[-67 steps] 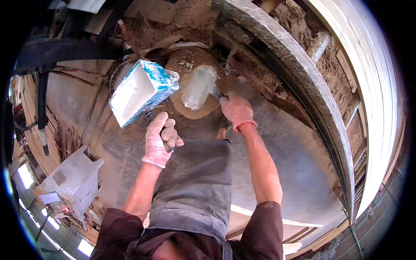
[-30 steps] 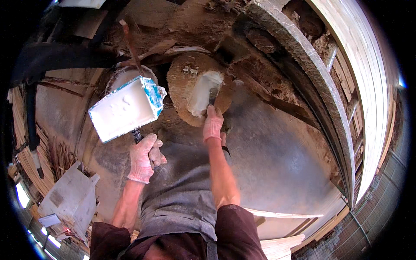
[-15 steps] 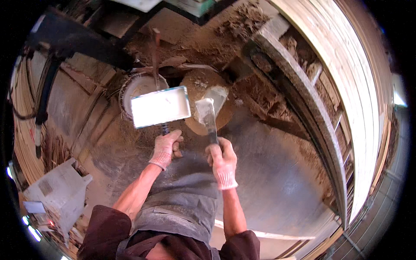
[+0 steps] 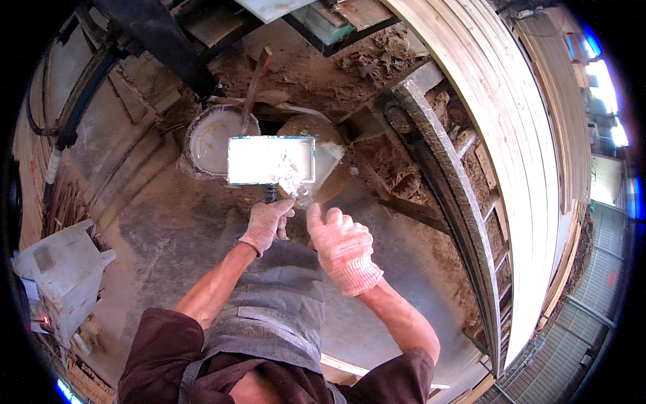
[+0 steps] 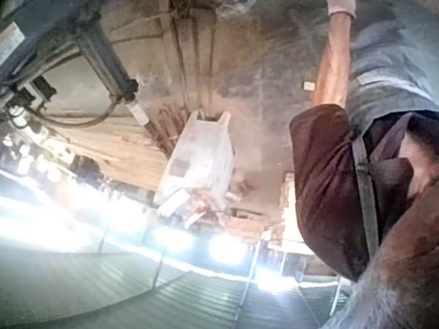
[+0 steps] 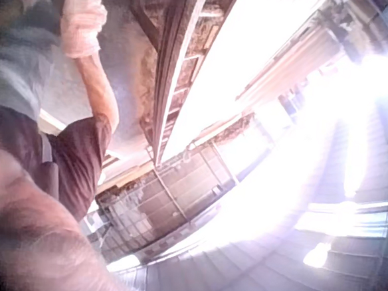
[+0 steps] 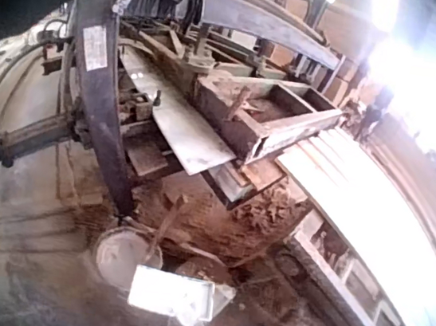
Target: The person places thin wooden strips onto a curved wooden mold to form a panel. They then mix a white substance in a bucket and apply it to the mold using a trowel. Finally, the person lifts a large, completed wooden panel and stacks it with other finished panels.
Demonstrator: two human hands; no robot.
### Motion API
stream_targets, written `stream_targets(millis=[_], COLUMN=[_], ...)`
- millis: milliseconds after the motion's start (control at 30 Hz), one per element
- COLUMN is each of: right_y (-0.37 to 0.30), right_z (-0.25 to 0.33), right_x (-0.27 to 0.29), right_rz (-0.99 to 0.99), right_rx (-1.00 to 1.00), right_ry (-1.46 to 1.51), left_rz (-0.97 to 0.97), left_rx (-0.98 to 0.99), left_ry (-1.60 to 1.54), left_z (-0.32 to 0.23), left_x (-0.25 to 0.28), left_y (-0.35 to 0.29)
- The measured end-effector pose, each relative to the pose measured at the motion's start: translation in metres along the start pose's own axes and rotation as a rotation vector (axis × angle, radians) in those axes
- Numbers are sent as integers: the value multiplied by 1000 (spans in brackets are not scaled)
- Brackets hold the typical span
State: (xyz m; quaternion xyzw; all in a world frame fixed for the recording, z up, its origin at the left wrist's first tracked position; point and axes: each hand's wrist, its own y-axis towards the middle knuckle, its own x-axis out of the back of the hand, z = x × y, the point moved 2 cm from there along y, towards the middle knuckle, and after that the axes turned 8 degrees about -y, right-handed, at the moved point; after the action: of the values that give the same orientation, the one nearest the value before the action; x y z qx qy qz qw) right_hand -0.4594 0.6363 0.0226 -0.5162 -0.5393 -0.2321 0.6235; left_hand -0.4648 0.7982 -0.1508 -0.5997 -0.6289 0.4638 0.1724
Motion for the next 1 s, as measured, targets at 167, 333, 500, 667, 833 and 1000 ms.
stream_targets(millis=[167, 333, 500, 667, 833, 1000], right_y=[-8, -26, -8, 84, 156, 193], right_z=[-6, -38, -95, -119, -121, -113], right_x=[-1, 8, -57, -134, -175, -200], right_rz=[-113, -279, -170, 168, 242, 243], right_rx=[31, -66, -349, -385, -269, -266], right_ry=[-27, 57, 206, 144, 13, -67], left_rz=[-4, -74, -138, -152, -157, -155], left_rx=[-20, -24, -37, -74, -66, -43], left_ry=[-24, -87, -96, -140, -125, -67], left_z=[-5, -13, -32, -34, -40, -36], left_x=[-4, 11, 23, 27, 26, 32], left_y=[-4, 6, -2, -10, -20, -18])
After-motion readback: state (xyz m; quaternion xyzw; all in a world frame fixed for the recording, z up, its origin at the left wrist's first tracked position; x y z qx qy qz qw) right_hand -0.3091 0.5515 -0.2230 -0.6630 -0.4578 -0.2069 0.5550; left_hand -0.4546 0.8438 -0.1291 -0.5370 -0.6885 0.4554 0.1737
